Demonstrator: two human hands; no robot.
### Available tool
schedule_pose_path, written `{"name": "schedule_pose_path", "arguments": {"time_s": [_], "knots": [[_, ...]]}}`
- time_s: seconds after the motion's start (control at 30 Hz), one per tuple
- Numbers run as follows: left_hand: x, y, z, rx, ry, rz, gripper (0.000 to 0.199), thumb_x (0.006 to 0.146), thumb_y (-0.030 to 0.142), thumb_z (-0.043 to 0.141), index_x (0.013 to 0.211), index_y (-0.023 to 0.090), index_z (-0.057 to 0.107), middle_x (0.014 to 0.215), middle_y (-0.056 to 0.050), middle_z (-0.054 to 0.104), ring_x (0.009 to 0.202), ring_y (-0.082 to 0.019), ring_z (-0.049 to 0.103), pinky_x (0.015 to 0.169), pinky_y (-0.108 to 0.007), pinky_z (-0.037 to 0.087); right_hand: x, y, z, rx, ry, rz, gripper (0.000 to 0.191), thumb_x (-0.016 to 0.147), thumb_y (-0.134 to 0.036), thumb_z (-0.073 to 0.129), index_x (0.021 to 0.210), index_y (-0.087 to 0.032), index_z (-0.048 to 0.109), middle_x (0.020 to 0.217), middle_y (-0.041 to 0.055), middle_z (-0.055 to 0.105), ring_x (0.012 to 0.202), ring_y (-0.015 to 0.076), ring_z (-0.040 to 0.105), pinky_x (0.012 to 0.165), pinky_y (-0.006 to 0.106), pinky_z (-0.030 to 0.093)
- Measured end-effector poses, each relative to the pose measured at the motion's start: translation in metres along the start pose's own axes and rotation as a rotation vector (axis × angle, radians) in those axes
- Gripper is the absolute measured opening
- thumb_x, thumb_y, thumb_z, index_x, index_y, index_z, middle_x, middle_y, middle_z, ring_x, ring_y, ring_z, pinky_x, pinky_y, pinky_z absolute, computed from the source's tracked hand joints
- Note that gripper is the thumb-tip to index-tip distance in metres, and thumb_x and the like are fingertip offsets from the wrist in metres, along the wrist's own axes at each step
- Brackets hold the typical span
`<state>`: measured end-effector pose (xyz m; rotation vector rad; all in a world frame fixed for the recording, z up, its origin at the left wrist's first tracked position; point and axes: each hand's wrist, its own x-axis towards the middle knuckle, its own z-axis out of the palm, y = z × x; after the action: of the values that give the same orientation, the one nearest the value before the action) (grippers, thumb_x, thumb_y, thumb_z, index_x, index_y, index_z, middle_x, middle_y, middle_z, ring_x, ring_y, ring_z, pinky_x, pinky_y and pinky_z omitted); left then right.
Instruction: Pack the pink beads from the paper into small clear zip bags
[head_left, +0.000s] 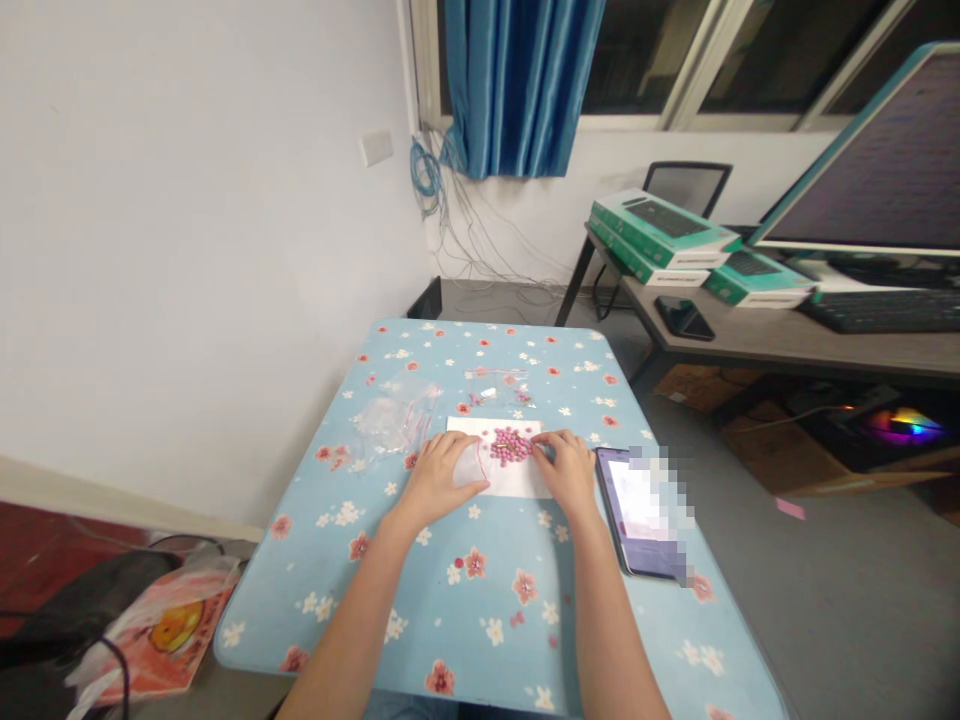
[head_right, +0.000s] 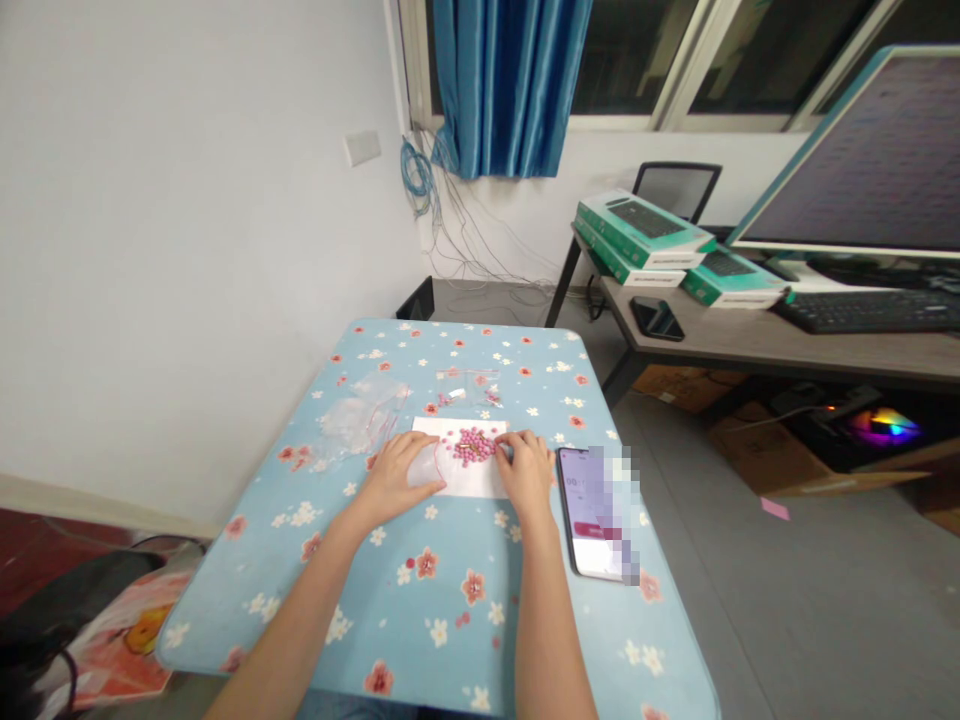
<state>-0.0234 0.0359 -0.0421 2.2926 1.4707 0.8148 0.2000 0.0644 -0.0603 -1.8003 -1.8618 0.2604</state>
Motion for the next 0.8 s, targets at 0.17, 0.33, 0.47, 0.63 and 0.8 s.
{"name": "schedule_pose_path", "arguments": {"time_s": [0.17,0.33,0.47,0.63,0.8], "knots": [[0.000,0.001,0.000,-0.005,0.002,-0.006,0.056,0.071,0.037,0.070,0.122,0.026,0.048,0.117,-0.004,0.055,0.108,-0.024,0.049,0.093,-0.039,0.039,0.001,0.000,-0.002,0.115,0.044,-0.002,0.018,0.082,-0.028,0.052,0.088,-0.022,0.068,0.089,0.0056,0.062,0.085,0.0222,0.048,0.073,0.033,0.028],[0.001,0.003,0.000,-0.012,-0.006,-0.004,0.056,0.072,0.039,0.068,0.122,0.025,0.047,0.117,-0.005,0.056,0.109,-0.025,0.049,0.093,-0.040,0.039,0.002,-0.017,-0.008,0.446,-0.045,-0.129,0.015,0.082,-0.032,0.055,0.082,-0.021,0.065,0.086,0.0051,0.064,0.077,0.0192,0.051,0.078,0.034,0.035],[0.002,0.003,0.001,-0.022,-0.010,-0.002,0.060,0.069,0.043,0.071,0.121,0.025,0.048,0.116,-0.006,0.057,0.108,-0.025,0.050,0.093,-0.041,0.040,-0.003,-0.038,-0.006,0.571,-0.169,-0.238,0.013,0.082,-0.031,0.056,0.083,-0.022,0.065,0.081,0.0035,0.063,0.080,0.0195,0.053,0.078,0.034,0.037],[0.002,0.003,0.002,-0.018,-0.006,-0.003,0.061,0.068,0.043,0.072,0.121,0.025,0.047,0.116,-0.006,0.057,0.109,-0.026,0.050,0.093,-0.041,0.039,-0.006,-0.048,-0.001,0.536,-0.221,-0.282,0.011,0.081,-0.030,0.057,0.084,-0.022,0.065,0.082,0.0031,0.062,0.082,0.0197,0.053,0.077,0.033,0.037],[0.001,0.003,0.002,-0.014,0.005,-0.010,0.060,0.069,0.042,0.071,0.121,0.025,0.047,0.117,-0.005,0.057,0.109,-0.025,0.050,0.093,-0.041,0.039,-0.001,-0.030,0.000,0.381,-0.036,-0.132,0.020,0.084,-0.031,0.052,0.092,-0.021,0.067,0.088,0.0058,0.063,0.083,0.0205,0.052,0.078,0.034,0.035]]}}
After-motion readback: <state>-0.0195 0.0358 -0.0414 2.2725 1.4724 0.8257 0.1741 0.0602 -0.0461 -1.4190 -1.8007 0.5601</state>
